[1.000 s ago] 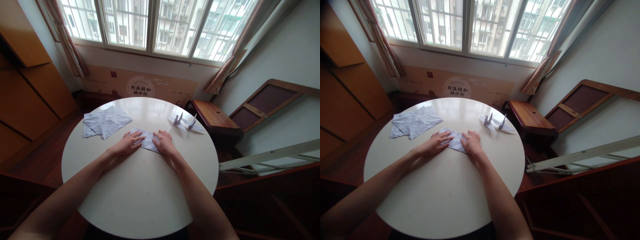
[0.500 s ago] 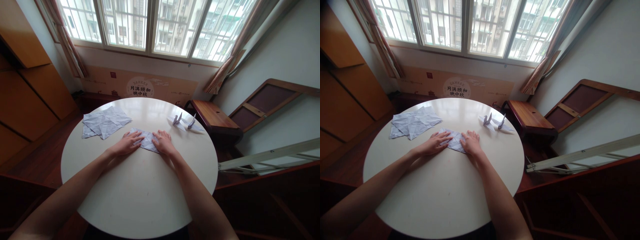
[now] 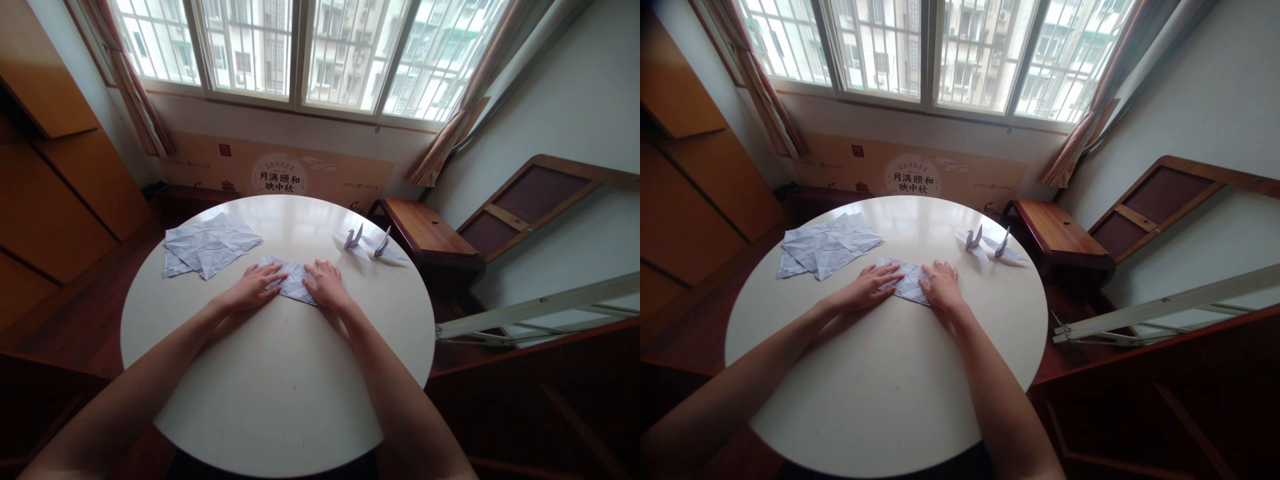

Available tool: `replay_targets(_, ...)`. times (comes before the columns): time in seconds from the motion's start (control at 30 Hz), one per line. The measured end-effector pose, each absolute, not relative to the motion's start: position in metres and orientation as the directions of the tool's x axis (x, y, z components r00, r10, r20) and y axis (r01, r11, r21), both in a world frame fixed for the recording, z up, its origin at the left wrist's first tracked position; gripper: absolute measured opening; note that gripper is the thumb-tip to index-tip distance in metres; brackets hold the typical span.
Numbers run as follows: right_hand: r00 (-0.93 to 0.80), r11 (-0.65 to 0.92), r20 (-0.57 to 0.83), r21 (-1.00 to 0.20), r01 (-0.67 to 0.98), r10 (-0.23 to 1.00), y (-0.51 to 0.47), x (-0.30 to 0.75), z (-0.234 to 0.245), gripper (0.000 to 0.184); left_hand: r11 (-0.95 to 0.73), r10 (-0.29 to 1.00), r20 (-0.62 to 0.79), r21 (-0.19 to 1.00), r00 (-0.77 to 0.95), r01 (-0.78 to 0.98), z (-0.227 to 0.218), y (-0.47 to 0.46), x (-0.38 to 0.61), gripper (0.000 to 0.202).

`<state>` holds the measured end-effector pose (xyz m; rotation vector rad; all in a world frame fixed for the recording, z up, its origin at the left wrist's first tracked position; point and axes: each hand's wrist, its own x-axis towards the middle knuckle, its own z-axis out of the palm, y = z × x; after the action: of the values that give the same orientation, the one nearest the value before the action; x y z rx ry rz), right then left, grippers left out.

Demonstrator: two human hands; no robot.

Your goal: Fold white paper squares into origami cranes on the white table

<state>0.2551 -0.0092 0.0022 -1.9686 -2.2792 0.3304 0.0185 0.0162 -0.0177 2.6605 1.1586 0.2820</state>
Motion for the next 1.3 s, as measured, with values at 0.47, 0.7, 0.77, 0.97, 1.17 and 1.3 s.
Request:
replay_targets(0.47,-0.156,0.137,-0.063,-0.239,0.961,0.986,-0.0079,0.2558,0.001,0.053,-0.663,0.737,0.082,0.279,0.671,0.695,-0.0173,0.0157,0.0181,0.048)
replay_targets(0.7,-0.158,0.139,-0.07,-0.223,0.965,0.985,-0.008,0.2556,0.0015,0.053,-0.664,0.737,0.092,0.283,0.67,0.692,-0.0171,0.0157,0.0182,0.049)
replay_targets(0.77,-0.159,0.14,-0.071,-0.222,0.965,0.985,-0.008,0.2557,0.0012,0.053,-0.664,0.737,0.092,0.286,0.67,0.691,-0.017,0.0155,0.0181,0.049)
replay_targets(0.97,-0.161,0.141,-0.063,-0.244,0.959,0.985,-0.0078,0.2558,0.0011,0.053,-0.665,0.737,0.093,0.282,0.67,0.692,-0.0174,0.0157,0.0178,0.048)
replay_targets(1.17,-0.158,0.136,-0.068,-0.247,0.959,0.985,-0.009,0.2557,0.0027,0.053,-0.668,0.734,0.093,0.277,0.672,0.691,-0.0178,0.0163,0.0178,0.047)
replay_targets(1.3,-0.161,0.141,-0.061,-0.252,0.957,0.985,-0.0094,0.256,0.0029,0.053,-0.671,0.731,0.095,0.281,0.676,0.686,-0.0177,0.0162,0.0179,0.048)
